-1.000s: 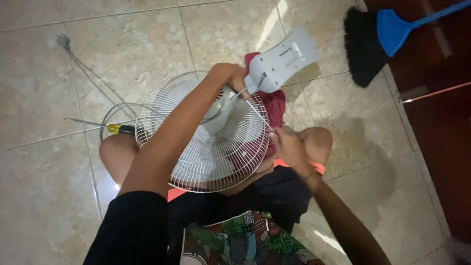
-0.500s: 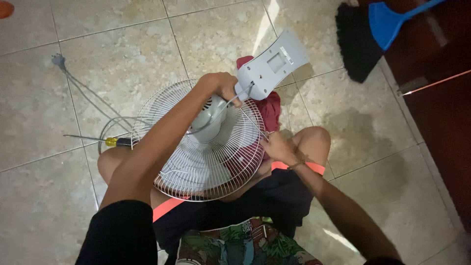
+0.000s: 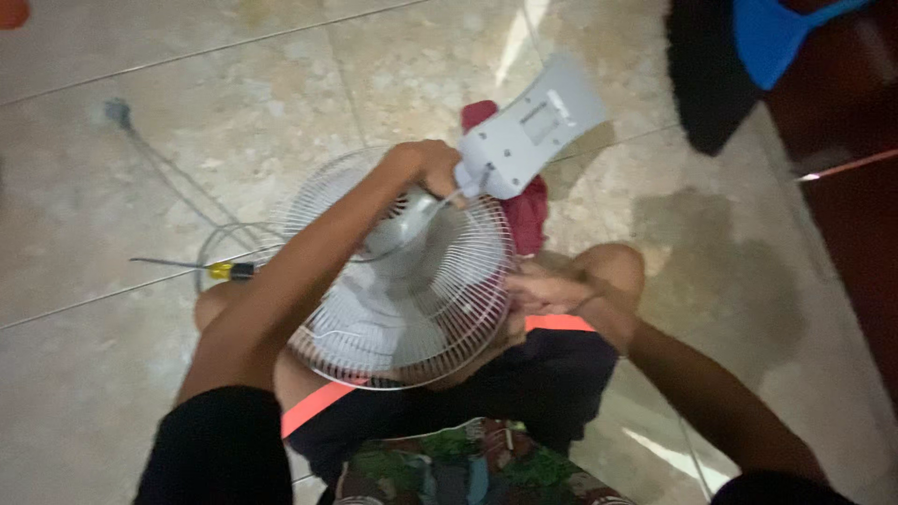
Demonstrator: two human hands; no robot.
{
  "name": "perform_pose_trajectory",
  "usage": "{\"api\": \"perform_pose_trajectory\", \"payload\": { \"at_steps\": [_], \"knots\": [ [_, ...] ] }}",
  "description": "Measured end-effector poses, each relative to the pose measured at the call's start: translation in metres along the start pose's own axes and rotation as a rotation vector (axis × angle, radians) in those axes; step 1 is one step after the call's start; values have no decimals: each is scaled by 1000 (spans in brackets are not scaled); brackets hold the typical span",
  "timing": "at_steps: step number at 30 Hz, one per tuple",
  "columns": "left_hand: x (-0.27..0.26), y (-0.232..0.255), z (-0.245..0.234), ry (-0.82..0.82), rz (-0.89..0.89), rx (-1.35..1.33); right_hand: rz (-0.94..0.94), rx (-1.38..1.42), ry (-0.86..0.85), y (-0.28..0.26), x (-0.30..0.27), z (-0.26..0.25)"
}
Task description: The person sits on the floor and uses a screwdriver to tighten the central hub of a white pedestal fan. They then wipe the fan base with a red cloth, rotate the fan head, and continue adjusting the fan's tilt mechanism.
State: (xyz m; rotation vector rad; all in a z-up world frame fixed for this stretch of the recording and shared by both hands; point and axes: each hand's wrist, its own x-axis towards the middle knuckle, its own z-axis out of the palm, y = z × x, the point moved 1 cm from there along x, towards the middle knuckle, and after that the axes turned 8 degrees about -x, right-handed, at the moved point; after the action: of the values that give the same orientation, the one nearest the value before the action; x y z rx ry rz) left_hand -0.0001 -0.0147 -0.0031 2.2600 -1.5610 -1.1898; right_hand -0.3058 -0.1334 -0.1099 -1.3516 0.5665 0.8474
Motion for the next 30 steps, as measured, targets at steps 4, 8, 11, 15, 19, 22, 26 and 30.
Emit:
{"api": "perform_pose_trajectory", "payload": {
  "at_steps": [4,8,11,15,19,22,26,30],
  "knots": [
    [-2,-4,-4,-65,-143,21,-40,-93,103,-35,-34,-17],
    [-8,-1,-6,-16,-107,-70,-299,-599,510,-52,-64,-6],
    [-34,5,-17,138,-138,-129,-604,-785,885,-52,-86,22],
    [-107,44,-24,962,99,-204,-559,-1323,1319,-39,-88,46],
    [-142,146,59,1094,259,-293,-295,-1204,1170,-25,-62,49],
    [-128,178,127,838,587,-274,-625,-1038,1027,-3,-51,43],
    [-72,151,166,939,347,-81,-482,-994,1061,29,-16,26],
    [-14,119,161,574,388,295,-436,-858,968,29,7,17]
  ]
}}
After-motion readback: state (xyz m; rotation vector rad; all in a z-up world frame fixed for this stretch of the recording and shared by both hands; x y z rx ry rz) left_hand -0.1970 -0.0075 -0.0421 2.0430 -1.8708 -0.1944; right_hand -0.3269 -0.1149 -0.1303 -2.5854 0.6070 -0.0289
